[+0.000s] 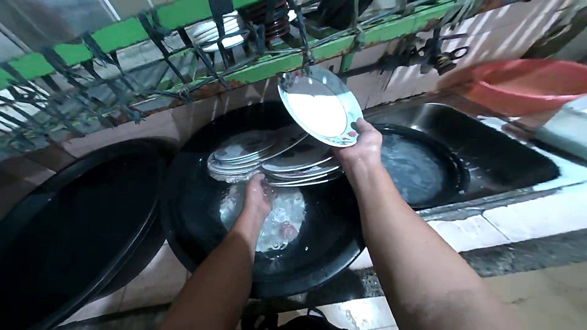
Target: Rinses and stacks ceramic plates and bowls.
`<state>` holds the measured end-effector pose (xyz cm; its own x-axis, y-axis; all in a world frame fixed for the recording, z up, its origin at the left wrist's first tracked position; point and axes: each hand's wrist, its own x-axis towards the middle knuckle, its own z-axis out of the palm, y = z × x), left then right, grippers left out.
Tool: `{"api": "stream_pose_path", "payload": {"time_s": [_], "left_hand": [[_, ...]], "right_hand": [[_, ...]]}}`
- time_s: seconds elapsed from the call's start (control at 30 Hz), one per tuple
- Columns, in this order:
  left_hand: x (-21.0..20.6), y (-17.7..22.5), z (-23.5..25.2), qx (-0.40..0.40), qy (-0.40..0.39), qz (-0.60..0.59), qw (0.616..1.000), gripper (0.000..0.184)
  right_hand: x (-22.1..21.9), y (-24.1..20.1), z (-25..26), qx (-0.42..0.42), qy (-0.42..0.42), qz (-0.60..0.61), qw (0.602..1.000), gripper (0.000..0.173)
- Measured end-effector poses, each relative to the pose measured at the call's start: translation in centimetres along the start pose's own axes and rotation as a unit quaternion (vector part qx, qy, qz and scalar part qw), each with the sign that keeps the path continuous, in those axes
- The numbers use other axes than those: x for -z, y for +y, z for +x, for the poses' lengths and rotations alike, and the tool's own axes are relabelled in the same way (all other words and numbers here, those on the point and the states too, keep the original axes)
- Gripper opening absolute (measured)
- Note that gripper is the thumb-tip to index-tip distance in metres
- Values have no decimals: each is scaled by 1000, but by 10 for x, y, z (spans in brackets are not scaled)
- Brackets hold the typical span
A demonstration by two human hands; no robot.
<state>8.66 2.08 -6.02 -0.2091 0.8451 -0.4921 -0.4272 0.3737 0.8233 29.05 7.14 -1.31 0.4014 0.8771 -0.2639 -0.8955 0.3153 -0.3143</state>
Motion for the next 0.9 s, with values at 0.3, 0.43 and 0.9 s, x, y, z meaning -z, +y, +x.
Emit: {"api": "stream_pose_path", "payload": {"time_s": [0.3, 0.43, 0.9], "left_hand": [[1, -11, 13, -33, -96, 70, 992, 72], [2, -9, 25, -28, -99, 149, 984, 61], [4, -4, 46, -21, -136, 366, 920, 48]], "right_hand": [[-2, -1, -2, 2, 16, 22, 1000, 38], [-1, 0, -3, 21, 36, 12, 999, 37], [0, 1, -3, 54, -17, -28, 998, 32]]}}
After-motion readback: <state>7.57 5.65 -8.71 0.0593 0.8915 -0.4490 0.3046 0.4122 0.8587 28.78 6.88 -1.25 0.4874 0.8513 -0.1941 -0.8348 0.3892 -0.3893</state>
